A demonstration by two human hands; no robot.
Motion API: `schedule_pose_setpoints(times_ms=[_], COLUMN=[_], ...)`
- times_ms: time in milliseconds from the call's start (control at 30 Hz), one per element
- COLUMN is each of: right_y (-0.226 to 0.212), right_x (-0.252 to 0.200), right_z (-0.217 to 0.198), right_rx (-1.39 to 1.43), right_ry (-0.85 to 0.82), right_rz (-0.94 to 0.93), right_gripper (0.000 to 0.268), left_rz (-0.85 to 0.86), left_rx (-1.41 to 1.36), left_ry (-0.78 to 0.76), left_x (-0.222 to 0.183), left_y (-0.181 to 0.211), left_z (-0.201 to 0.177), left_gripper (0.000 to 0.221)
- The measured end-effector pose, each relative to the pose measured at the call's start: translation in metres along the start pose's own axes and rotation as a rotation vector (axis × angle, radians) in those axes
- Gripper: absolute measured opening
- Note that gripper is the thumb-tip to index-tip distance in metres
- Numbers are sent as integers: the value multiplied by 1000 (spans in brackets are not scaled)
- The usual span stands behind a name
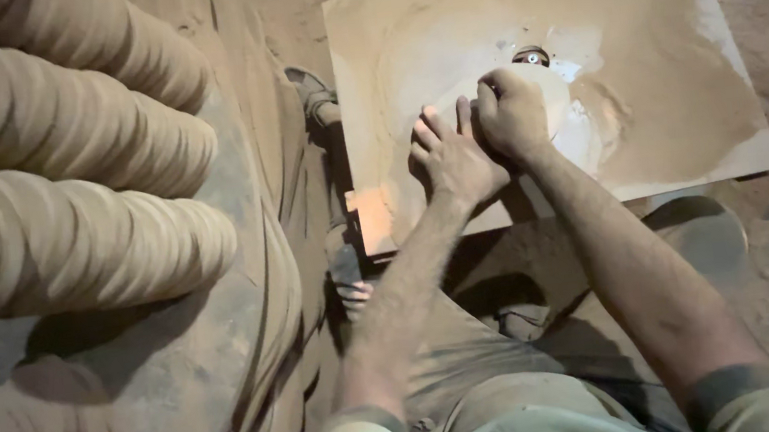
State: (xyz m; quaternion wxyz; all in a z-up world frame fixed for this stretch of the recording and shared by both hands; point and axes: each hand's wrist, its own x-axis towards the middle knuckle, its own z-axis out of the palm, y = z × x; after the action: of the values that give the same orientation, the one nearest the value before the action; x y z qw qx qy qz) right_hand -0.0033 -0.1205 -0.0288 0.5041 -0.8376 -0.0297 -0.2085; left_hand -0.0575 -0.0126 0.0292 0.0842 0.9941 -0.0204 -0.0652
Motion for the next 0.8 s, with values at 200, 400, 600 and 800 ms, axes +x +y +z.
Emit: schedule_pose_setpoints(times_ms=[200, 400, 600, 800], right_y=[-5, -23, -17, -1], right_x=[9, 10, 17, 33], right_z=[-2, -3, 5, 12], right_rx=[-32, -73, -123, -94], right_ry=[18, -45, -222, -197], right_rz=[-51, 72, -46, -135], right_gripper=[15, 18, 17, 16], left_rz=[453, 657, 367, 283], left_rx=[7, -62, -253, -202], left_ry=[-172, -115, 68, 200], left_x=[45, 65, 18, 14], left_y=[-54, -66, -48, -29], left_z=[-23, -26, -1, 11], left_gripper=[129, 125, 122, 114])
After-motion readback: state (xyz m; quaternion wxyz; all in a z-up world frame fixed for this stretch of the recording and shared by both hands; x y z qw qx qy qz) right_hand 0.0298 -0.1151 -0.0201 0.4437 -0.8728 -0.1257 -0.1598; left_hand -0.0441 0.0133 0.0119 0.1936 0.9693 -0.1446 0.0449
